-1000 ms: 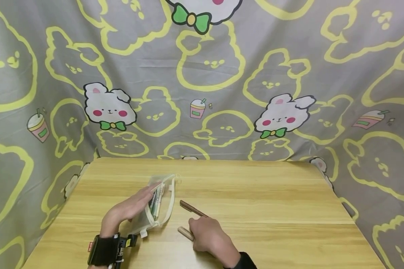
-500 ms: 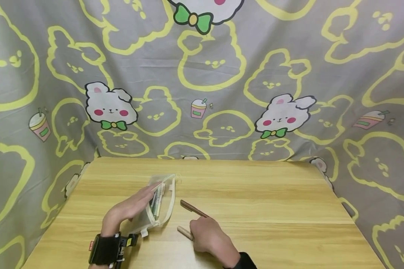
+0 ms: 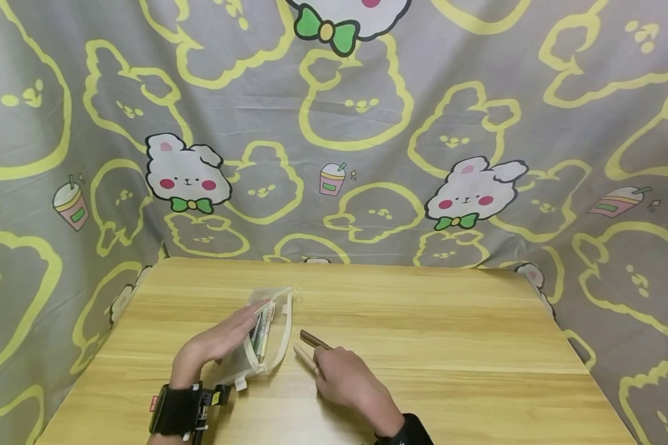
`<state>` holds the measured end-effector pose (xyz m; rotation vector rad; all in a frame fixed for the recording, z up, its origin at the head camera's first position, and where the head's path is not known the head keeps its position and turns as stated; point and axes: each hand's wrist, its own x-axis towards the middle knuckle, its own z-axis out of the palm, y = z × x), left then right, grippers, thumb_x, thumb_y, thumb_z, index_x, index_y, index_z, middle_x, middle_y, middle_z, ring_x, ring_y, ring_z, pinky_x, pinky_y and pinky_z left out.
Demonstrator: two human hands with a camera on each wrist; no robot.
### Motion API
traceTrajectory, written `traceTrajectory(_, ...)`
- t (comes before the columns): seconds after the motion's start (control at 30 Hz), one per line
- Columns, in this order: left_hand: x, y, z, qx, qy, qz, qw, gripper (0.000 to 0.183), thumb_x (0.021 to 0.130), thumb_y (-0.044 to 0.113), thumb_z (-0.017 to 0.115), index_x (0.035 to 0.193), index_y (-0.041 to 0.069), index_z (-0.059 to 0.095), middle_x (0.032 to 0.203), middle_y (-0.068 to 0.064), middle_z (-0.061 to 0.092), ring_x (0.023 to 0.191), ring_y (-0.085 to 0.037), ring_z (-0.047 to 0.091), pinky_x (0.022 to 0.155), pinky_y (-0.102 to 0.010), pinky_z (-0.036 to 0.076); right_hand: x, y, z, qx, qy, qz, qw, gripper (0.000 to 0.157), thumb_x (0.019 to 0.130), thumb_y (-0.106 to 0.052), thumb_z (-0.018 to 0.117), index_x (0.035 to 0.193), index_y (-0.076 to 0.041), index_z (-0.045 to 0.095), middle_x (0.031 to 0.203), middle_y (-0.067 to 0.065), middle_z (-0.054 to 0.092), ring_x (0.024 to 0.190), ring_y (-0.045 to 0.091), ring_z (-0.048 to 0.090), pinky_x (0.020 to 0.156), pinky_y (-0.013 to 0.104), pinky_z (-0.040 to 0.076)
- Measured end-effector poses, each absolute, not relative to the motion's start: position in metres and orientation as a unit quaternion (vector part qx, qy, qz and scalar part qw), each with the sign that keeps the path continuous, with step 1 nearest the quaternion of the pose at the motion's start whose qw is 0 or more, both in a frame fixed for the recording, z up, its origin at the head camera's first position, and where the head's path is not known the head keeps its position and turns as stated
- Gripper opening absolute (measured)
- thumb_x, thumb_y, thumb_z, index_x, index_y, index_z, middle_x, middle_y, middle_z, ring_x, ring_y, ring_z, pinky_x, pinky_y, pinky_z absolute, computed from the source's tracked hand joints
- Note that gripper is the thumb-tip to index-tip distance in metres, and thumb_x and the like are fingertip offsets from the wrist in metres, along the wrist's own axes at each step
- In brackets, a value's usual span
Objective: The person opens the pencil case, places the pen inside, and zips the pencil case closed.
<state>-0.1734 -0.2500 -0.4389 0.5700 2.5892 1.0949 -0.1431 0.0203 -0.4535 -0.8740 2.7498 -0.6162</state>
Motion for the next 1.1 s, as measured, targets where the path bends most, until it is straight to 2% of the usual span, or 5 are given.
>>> traceTrajectory(0.37, -0.174, -0.249, -0.439, 0.205, 0.892, 0.381, 0.128, 0.050, 0.110, 0.017, 0.020, 0.156, -0.001, 0.018, 0.158, -0.031, 0.012, 0.141, -0.053, 0.009, 0.108, -0.074, 0.008, -0.155, 0.010, -0.458, -0.260, 0.917, -0.300, 0.049, 0.028, 0.080, 0.000, 0.066, 0.108, 0.000, 0.070, 0.066, -0.007, 0.054, 0.047, 0.003, 0.040, 0.037, 0.015, 0.032)
traceTrajectory(0.5, -0.174, -0.250, -0.439, 0.212, 0.891, 0.381, 0.124, 0.049, 0.110, 0.016, 0.021, 0.156, -0.002, 0.018, 0.158, -0.031, 0.012, 0.141, -0.053, 0.009, 0.108, -0.074, 0.008, -0.159, 0.005, -0.457, -0.248, 0.912, -0.326, 0.029, 0.028, 0.083, -0.002, 0.067, 0.110, 0.000, 0.072, 0.064, -0.008, 0.056, 0.044, 0.001, 0.038, 0.034, 0.013, 0.028)
traceTrajectory(0.7, -0.174, -0.250, -0.439, 0.217, 0.891, 0.380, 0.121, 0.049, 0.110, 0.014, 0.022, 0.155, -0.004, 0.018, 0.158, -0.032, 0.013, 0.140, -0.053, 0.010, 0.107, -0.074, 0.009, -0.164, -0.002, -0.457, -0.238, 0.911, -0.338, -0.014, 0.016, 0.084, -0.005, 0.069, 0.099, -0.005, 0.076, 0.067, -0.008, 0.061, 0.048, 0.001, 0.043, 0.038, 0.016, 0.035)
traceTrajectory(0.83, -0.174, -0.250, -0.440, 0.217, 0.891, 0.380, 0.120, 0.049, 0.110, 0.014, 0.022, 0.155, -0.004, 0.018, 0.158, -0.032, 0.013, 0.140, -0.054, 0.010, 0.107, -0.074, 0.009, -0.168, -0.007, -0.457, -0.231, 0.905, -0.356, -0.006, 0.017, 0.085, -0.005, 0.070, 0.101, -0.003, 0.075, 0.066, -0.007, 0.060, 0.052, 0.002, 0.048, 0.041, 0.016, 0.041)
traceTrajectory(1.1, -0.174, -0.250, -0.440, 0.216, 0.895, 0.373, 0.117, 0.049, 0.110, 0.015, 0.020, 0.155, -0.005, 0.019, 0.157, -0.033, 0.015, 0.139, -0.055, 0.013, 0.106, -0.076, 0.011, -0.179, -0.020, -0.456, -0.212, 0.882, -0.419, 0.042, 0.035, 0.086, -0.003, 0.067, 0.121, 0.005, 0.066, 0.079, 0.000, 0.068, 0.066, 0.005, 0.061, 0.056, 0.018, 0.055)
